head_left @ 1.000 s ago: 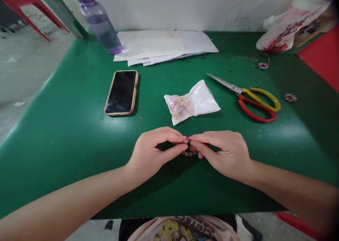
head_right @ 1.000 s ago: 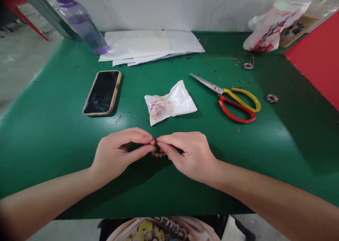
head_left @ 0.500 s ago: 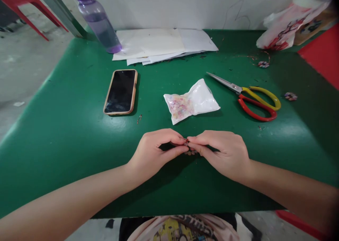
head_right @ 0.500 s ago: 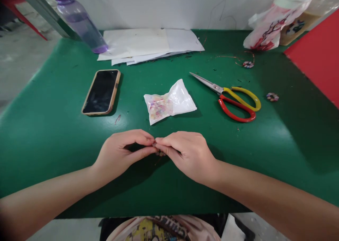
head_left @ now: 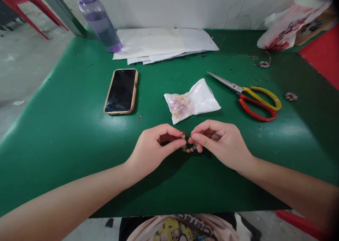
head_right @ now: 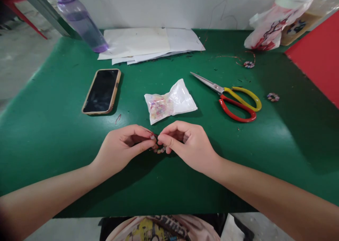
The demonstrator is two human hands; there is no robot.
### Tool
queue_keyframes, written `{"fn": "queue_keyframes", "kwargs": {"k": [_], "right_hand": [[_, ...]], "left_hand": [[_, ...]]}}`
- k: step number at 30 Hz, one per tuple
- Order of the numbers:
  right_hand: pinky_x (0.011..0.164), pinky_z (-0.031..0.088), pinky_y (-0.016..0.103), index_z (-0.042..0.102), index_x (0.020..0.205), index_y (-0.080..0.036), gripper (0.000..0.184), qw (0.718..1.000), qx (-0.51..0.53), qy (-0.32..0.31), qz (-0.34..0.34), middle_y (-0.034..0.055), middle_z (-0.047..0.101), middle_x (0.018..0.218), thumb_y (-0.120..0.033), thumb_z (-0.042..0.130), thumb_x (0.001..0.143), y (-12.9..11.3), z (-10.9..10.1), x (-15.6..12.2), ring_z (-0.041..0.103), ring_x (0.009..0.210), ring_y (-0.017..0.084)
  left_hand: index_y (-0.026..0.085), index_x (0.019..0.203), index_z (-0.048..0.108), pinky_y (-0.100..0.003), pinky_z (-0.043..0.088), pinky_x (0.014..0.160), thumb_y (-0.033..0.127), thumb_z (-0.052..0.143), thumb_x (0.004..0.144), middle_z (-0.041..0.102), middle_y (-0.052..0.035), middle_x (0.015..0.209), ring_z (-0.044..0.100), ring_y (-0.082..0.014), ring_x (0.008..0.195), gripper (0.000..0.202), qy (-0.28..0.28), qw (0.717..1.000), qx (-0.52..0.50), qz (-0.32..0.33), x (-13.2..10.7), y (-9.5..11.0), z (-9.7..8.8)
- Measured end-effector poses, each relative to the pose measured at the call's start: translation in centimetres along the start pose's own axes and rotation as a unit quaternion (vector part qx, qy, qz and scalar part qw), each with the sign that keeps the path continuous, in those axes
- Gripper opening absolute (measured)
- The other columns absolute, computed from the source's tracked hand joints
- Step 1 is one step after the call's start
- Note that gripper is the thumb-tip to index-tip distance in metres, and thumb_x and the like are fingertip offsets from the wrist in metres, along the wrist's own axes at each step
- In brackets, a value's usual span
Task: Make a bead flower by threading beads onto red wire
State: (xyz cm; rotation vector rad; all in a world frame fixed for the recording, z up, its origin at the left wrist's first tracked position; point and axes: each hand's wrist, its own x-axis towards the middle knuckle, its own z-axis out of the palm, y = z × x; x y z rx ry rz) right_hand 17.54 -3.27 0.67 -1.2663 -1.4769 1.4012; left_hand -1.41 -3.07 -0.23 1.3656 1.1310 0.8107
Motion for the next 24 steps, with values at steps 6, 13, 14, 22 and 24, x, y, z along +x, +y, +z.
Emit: {"fn": "queue_keyframes", "kwargs": {"k": [6,13,14,22,24], "right_hand": [[0.066,0.058,0.023,0.064,0.086,-0.019,0.021,0.996,0.088,-0.009,0.028,0.0027,0.071,0.085,-0.018,0.073,0.067,0.02,-0.08,0.15,0.068,0.071,0.012],[0.065,0.060,0.025,0.067,0.075,-0.019,0.015,0.994,0.101,0.005,0.038,0.0001,0.072,0.074,-0.019,0.076,0.063,0.40,-0.08,0.56,0.069,0.067,0.014],[0.064,0.060,0.025,0.068,0.074,-0.019,0.014,0.995,0.091,0.009,0.035,-0.0004,0.071,0.071,-0.019,0.077,0.063,0.37,-0.07,0.63,0.069,0.064,0.013],[0.064,0.060,0.021,0.069,0.072,-0.020,0.012,0.996,0.082,-0.008,0.019,-0.0028,0.071,0.068,-0.016,0.076,0.063,0.31,-0.22,0.49,0.069,0.063,0.012],[0.063,0.059,0.020,0.069,0.071,-0.020,0.013,0.995,0.097,-0.010,0.027,-0.0032,0.071,0.067,-0.015,0.077,0.063,0.35,-0.22,0.41,0.069,0.061,0.011]], "left_hand": [[0.016,0.077,0.062,-0.023,0.059,0.068,0.021,0.070,0.073,0.073,-0.0025,0.083,0.070,-0.0147,0.073,0.011,0.029,0.997,-0.063,-0.016,0.42,0.33,-0.16],[0.016,0.086,0.064,-0.024,0.060,0.067,0.022,0.072,0.071,0.071,-0.0013,0.078,0.070,-0.0145,0.068,0.018,0.014,0.996,-0.082,-0.033,0.39,0.29,-0.10],[0.017,0.089,0.065,-0.024,0.060,0.067,0.022,0.072,0.071,0.071,-0.0009,0.076,0.070,-0.0143,0.068,0.020,0.008,0.996,-0.085,-0.033,0.36,0.30,-0.08],[0.018,0.086,0.068,-0.023,0.059,0.069,0.015,0.072,0.071,0.073,-0.0005,0.077,0.070,-0.0142,0.069,0.016,-0.070,0.986,-0.148,-0.038,0.19,0.41,-0.10],[0.018,0.084,0.068,-0.023,0.059,0.069,0.013,0.072,0.071,0.072,-0.0001,0.075,0.070,-0.0140,0.069,0.015,-0.076,0.985,-0.153,-0.038,0.22,0.42,-0.15]]}}
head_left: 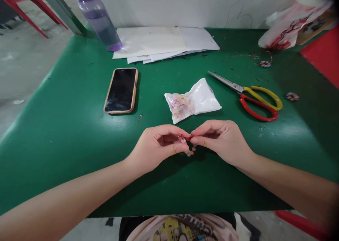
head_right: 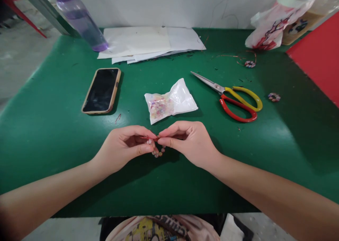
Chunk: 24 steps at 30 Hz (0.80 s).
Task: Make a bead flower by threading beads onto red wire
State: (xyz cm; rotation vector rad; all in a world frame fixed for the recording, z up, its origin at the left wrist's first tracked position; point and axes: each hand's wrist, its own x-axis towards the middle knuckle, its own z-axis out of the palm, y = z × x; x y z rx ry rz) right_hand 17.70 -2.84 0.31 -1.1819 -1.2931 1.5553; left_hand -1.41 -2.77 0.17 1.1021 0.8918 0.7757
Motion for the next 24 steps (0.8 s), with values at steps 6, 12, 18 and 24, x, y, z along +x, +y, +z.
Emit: {"fn": "queue_keyframes", "kwargs": {"k": [6,12,18,24], "right_hand": [[0.066,0.060,0.020,0.068,0.075,-0.019,0.020,0.999,0.042,0.023,0.003,-0.0019,0.072,0.076,-0.012,0.078,0.060,0.0,0.1,0.2,0.070,0.069,0.012],[0.062,0.059,0.021,0.066,0.082,-0.016,0.022,0.994,0.088,0.005,0.072,0.0000,0.072,0.073,-0.019,0.077,0.063,0.0,0.6,0.0,0.069,0.065,0.012],[0.057,0.058,0.020,0.064,0.075,-0.016,0.015,0.995,0.078,0.036,0.047,-0.0003,0.071,0.070,-0.022,0.076,0.066,0.2,1.1,-0.3,0.067,0.059,0.010],[0.054,0.058,0.020,0.063,0.070,-0.017,0.011,0.996,0.072,0.054,0.007,-0.0021,0.068,0.062,-0.021,0.073,0.069,0.2,1.6,-0.3,0.065,0.054,0.009]], "left_hand": [[0.017,0.082,0.067,-0.022,0.059,0.069,0.011,0.070,0.072,0.070,0.0016,0.070,0.069,-0.0125,0.066,0.012,0.018,1.000,-0.017,0.013,0.1,-0.1,0.0],[0.018,0.080,0.068,-0.016,0.057,0.065,0.011,0.072,0.070,0.070,0.0032,0.071,0.068,-0.0087,0.064,0.013,0.100,0.992,0.012,0.079,0.0,-0.1,0.2],[0.021,0.084,0.071,-0.015,0.056,0.068,0.014,0.071,0.073,0.070,0.0029,0.074,0.067,-0.0084,0.070,0.014,0.098,0.991,0.025,0.092,0.0,-0.3,0.3],[0.022,0.088,0.070,-0.016,0.055,0.068,0.012,0.074,0.070,0.070,0.0039,0.073,0.066,-0.0081,0.069,0.021,0.076,0.993,-0.065,0.070,0.2,-0.8,0.3]]}}
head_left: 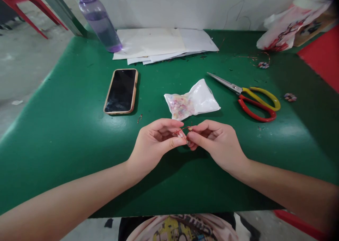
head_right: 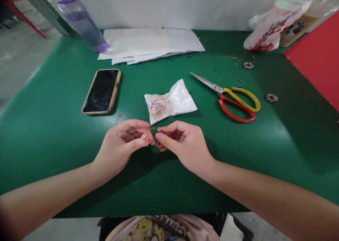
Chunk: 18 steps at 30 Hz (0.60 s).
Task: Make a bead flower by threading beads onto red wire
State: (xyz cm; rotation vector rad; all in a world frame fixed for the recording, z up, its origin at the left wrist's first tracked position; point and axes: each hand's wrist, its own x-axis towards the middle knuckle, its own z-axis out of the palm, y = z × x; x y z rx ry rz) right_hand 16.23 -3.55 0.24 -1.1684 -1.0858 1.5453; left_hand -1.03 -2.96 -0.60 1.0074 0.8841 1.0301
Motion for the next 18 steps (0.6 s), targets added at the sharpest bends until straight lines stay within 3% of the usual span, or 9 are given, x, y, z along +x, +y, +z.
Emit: {"fn": "queue_keyframes", "kwargs": {"k": [8,13,18], "right_hand": [[0.054,0.059,0.022,0.064,0.072,-0.017,0.009,0.999,0.011,0.001,-0.042,-0.0017,0.069,0.064,-0.018,0.073,0.069,0.22,0.22,0.08,0.067,0.055,0.011],[0.056,0.059,0.021,0.067,0.074,-0.019,0.008,0.996,-0.006,0.014,-0.089,-0.0023,0.069,0.067,-0.015,0.072,0.070,0.36,0.24,0.14,0.066,0.057,0.010],[0.063,0.059,0.022,0.067,0.079,-0.021,0.010,0.989,-0.064,0.021,-0.133,-0.0010,0.070,0.077,-0.015,0.071,0.071,0.80,0.11,-0.04,0.068,0.066,0.011]], "left_hand": [[0.019,0.073,0.070,-0.017,0.054,0.070,0.013,0.070,0.074,0.072,0.0021,0.075,0.065,-0.0076,0.070,0.006,-0.010,0.998,-0.065,-0.004,0.05,-0.11,0.17],[0.018,0.077,0.069,-0.014,0.050,0.057,0.019,0.068,0.077,0.070,0.0018,0.075,0.061,-0.0051,0.060,0.001,-0.044,0.994,-0.095,-0.032,0.22,-0.05,0.31],[0.017,0.088,0.064,-0.015,0.051,0.059,0.015,0.068,0.077,0.068,0.0018,0.071,0.062,-0.0055,0.057,0.011,-0.070,0.989,-0.115,-0.065,0.29,0.07,0.38]]}}
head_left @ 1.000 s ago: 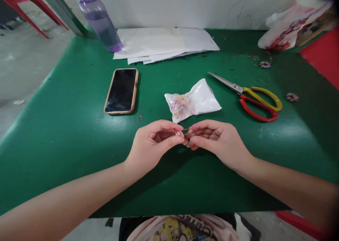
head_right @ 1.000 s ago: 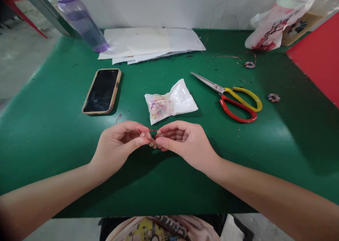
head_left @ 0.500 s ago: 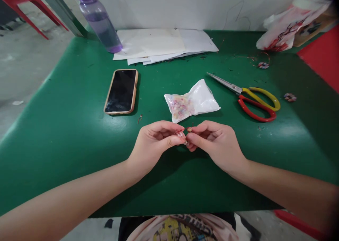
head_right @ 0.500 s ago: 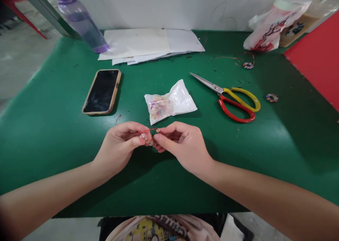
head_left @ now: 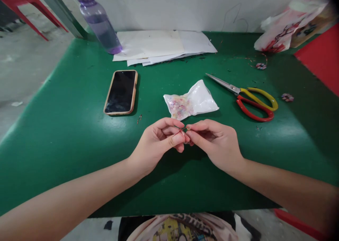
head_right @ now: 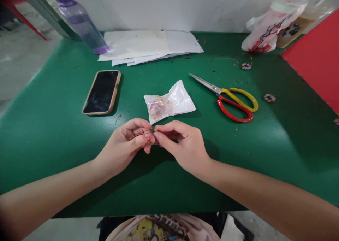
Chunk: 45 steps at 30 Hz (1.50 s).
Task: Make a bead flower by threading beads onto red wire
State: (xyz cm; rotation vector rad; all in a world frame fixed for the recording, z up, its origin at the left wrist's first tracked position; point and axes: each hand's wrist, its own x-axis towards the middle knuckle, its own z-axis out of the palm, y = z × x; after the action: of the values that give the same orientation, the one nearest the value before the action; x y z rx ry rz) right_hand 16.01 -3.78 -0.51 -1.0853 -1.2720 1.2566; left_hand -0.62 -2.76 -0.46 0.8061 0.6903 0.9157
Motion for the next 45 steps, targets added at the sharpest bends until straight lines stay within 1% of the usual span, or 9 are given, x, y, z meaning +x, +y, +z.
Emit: {"fn": "queue_keyframes", "kwargs": {"k": [3,9,14,23,30,34,40,42,45], "right_hand": [[0.067,0.059,0.024,0.066,0.084,-0.022,0.012,0.999,-0.025,-0.015,-0.034,-0.0010,0.069,0.080,-0.015,0.068,0.074,0.22,-0.15,-0.11,0.067,0.070,0.011],[0.070,0.056,0.022,0.064,0.089,-0.024,0.013,0.990,-0.096,-0.041,-0.096,-0.0015,0.068,0.084,-0.015,0.063,0.079,0.20,-0.40,0.00,0.065,0.076,0.010],[0.073,0.054,0.025,0.064,0.092,-0.024,0.012,0.975,-0.159,-0.055,-0.142,0.0002,0.069,0.088,-0.017,0.061,0.082,0.27,-0.65,0.08,0.065,0.083,0.013],[0.075,0.053,0.029,0.064,0.097,-0.025,0.016,0.950,-0.235,-0.071,-0.193,0.0010,0.070,0.088,-0.018,0.056,0.086,0.06,-0.82,0.14,0.065,0.083,0.014],[0.074,0.051,0.025,0.064,0.098,-0.021,0.020,0.927,-0.257,-0.073,-0.261,0.0017,0.070,0.088,-0.010,0.056,0.084,0.13,-0.78,0.18,0.064,0.081,0.012],[0.073,0.051,0.025,0.064,0.098,-0.021,0.020,0.922,-0.263,-0.070,-0.274,0.0024,0.069,0.087,-0.009,0.056,0.083,0.12,-0.82,0.19,0.064,0.081,0.012],[0.073,0.053,0.027,0.063,0.097,-0.023,0.019,0.921,-0.272,-0.072,-0.268,0.0018,0.069,0.089,-0.011,0.055,0.085,0.06,-0.92,0.10,0.064,0.081,0.013],[0.073,0.053,0.027,0.063,0.097,-0.023,0.019,0.922,-0.272,-0.072,-0.267,0.0019,0.069,0.089,-0.012,0.055,0.085,0.07,-0.92,0.07,0.064,0.081,0.013],[0.073,0.053,0.027,0.063,0.097,-0.023,0.018,0.922,-0.270,-0.075,-0.266,0.0024,0.069,0.090,-0.012,0.055,0.085,0.17,-0.90,0.05,0.064,0.082,0.013]], "left_hand": [[0.016,0.087,0.061,-0.016,0.051,0.058,0.016,0.067,0.078,0.067,0.0012,0.071,0.062,-0.0063,0.057,0.011,-0.007,1.000,0.000,-0.016,-0.03,0.08,0.03],[0.015,0.085,0.058,-0.016,0.050,0.057,0.019,0.068,0.077,0.064,0.0011,0.070,0.061,-0.0062,0.056,0.014,-0.012,0.999,0.014,-0.028,0.01,0.29,0.09],[0.015,0.080,0.055,-0.015,0.047,0.054,0.018,0.073,0.072,0.062,0.0023,0.066,0.060,-0.0060,0.053,0.020,-0.010,0.999,0.019,-0.041,0.13,0.43,0.18],[0.014,0.076,0.053,-0.018,0.050,0.054,0.016,0.077,0.066,0.062,0.0025,0.065,0.061,-0.0082,0.054,0.026,0.003,0.997,0.029,-0.069,0.17,0.83,0.43],[0.014,0.077,0.054,-0.017,0.051,0.057,0.014,0.079,0.062,0.064,0.0019,0.066,0.063,-0.0081,0.056,0.029,0.006,0.997,0.026,-0.075,0.15,0.73,0.37],[0.014,0.077,0.054,-0.017,0.052,0.058,0.011,0.080,0.060,0.066,0.0022,0.064,0.063,-0.0082,0.057,0.031,0.034,0.997,0.036,-0.066,0.01,0.70,0.39],[0.016,0.087,0.054,-0.018,0.053,0.061,0.007,0.078,0.061,0.068,0.0029,0.065,0.064,-0.0086,0.059,0.036,0.066,0.995,0.055,-0.050,-0.15,0.42,0.18],[0.017,0.089,0.054,-0.018,0.052,0.062,0.007,0.079,0.060,0.065,0.0040,0.068,0.063,-0.0081,0.060,0.039,0.080,0.993,0.071,-0.040,-0.19,0.34,0.07],[0.018,0.093,0.057,-0.018,0.050,0.061,0.007,0.080,0.057,0.056,0.0069,0.069,0.058,-0.0063,0.061,0.045,0.101,0.988,0.113,-0.021,-0.22,0.28,-0.06]]}}
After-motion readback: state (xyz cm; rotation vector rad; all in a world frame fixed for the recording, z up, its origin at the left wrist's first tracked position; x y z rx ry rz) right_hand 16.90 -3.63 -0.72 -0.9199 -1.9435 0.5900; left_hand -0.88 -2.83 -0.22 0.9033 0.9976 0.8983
